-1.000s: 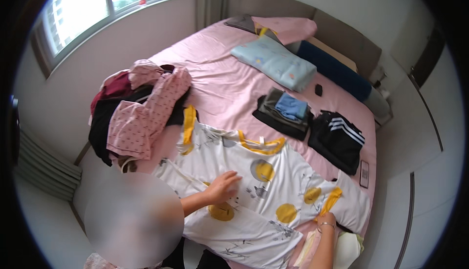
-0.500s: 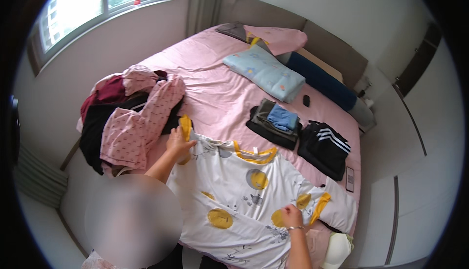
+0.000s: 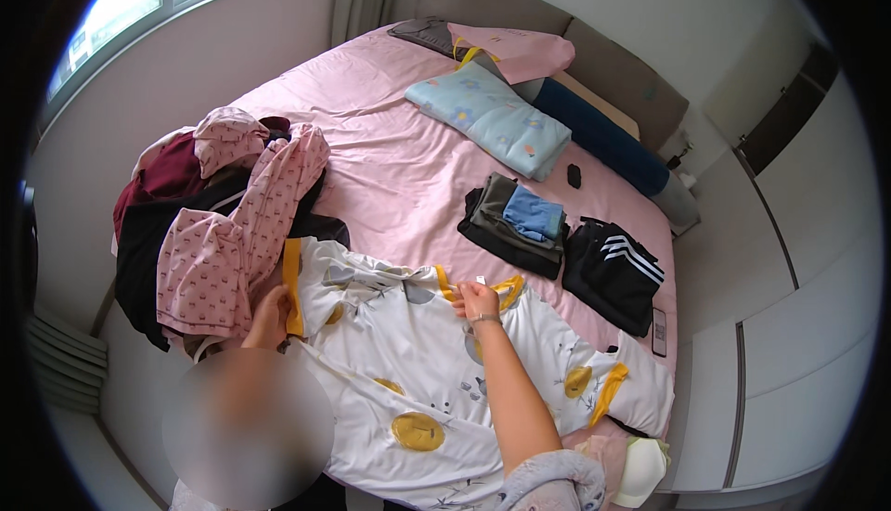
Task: The person folds a white button-up shirt, a patterned long-sleeve shirt, and black pants on a bed. Each item is smoothed, folded in sections, and placed into a neat stack on the bed.
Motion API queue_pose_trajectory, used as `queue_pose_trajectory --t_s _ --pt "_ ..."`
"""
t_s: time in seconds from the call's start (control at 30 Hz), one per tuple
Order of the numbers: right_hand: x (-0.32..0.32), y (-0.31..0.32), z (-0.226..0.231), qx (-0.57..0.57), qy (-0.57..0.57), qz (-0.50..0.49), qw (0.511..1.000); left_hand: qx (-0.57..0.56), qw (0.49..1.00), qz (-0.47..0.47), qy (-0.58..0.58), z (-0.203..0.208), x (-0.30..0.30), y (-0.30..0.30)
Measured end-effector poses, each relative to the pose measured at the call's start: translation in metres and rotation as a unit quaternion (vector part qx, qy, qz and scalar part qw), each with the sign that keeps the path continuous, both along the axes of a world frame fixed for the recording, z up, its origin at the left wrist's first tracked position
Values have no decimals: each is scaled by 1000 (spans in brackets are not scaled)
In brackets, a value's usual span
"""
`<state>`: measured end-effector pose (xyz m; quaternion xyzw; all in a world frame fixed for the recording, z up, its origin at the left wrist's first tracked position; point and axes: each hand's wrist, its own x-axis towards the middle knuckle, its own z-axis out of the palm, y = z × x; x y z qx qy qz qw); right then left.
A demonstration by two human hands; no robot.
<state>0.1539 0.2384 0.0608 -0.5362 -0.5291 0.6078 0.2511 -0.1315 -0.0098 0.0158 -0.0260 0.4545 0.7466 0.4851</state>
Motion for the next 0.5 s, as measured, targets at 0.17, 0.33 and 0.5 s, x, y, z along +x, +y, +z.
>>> queue_pose_trajectory --t_s 0.17,0.33,0.5 --pt "-52 18 7 -97 -126 -7 987 45 998 -40 -4 -1 -31 40" --pt "-72 20 8 -137 -158 133 969 61 991 -58 -107 -5 -36 53" --pt "-58 43 1 96 -233 165 954 74 995 -26 -63 5 -18 46"
